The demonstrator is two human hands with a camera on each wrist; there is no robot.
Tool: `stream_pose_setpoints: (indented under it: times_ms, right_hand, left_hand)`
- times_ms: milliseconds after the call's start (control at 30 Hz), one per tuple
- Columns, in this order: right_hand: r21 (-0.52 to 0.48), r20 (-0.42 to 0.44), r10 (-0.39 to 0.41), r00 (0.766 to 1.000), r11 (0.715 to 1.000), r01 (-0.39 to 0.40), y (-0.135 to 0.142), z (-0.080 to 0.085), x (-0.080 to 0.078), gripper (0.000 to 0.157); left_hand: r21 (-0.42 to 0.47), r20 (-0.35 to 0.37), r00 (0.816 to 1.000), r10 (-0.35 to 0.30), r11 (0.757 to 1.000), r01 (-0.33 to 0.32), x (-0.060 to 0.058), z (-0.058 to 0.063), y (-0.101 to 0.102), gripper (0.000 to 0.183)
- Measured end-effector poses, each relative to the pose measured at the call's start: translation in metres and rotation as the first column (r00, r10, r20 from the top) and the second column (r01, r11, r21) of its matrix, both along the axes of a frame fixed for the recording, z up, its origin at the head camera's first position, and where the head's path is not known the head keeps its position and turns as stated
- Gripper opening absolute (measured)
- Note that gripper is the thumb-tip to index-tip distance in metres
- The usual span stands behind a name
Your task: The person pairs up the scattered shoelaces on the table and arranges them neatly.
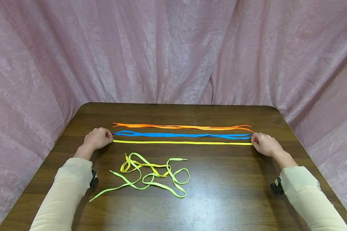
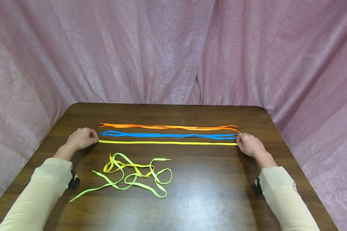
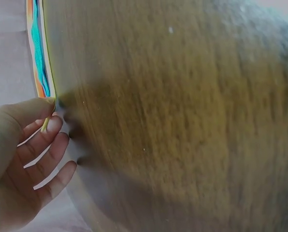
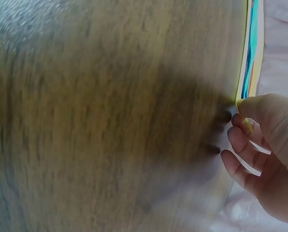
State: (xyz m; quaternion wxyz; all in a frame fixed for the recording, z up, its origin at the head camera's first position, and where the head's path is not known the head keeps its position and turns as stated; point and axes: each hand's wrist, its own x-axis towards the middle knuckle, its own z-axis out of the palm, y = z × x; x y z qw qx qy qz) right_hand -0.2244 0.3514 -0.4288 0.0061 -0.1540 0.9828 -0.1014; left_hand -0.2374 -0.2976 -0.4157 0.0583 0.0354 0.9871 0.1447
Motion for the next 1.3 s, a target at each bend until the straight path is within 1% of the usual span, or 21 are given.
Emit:
stream_pose_setpoints:
  times_ms: [167, 533, 800, 1000, 1300]
  right_hand:
    - [0.003, -0.008, -0.012, 1.0, 1.0, 0.012, 0.0, -0.001, 0.0, 0.006]
    - [0.0, -0.058, -0.023, 0.998, 1.0, 0.023, 0.003, -0.006, 0.0, 0.005]
    - [0.005, -0.041, -0.027, 0.999, 1.0, 0.027, 0.002, -0.003, 0.002, 0.004]
    - [0.015, -0.053, -0.02, 0.998, 1.0, 0.021, 0.0, -0.001, 0.005, 0.006]
    - [0.056, -0.168, 0.001, 0.986, 0.998, 0.009, -0.008, 0.006, 0.01, 0.007]
  left_hand:
    - [-0.002, 0.002, 1.0, 0.0, 1.0, 0.0, -0.001, 0.0, 0.002, 0.009]
    - [0.009, -0.007, 1.0, 0.001, 1.0, -0.001, -0.001, -0.003, 0.005, 0.006]
    - [0.028, -0.018, 1.0, 0.002, 1.0, -0.002, 0.001, -0.004, 0.005, 0.011]
    - [0.032, -0.028, 0.999, -0.019, 0.999, 0.02, 0.006, 0.003, 0.002, 0.014]
    - [0.028, -0.066, 0.995, -0.07, 0.997, 0.072, 0.014, 0.015, -0.003, 0.019]
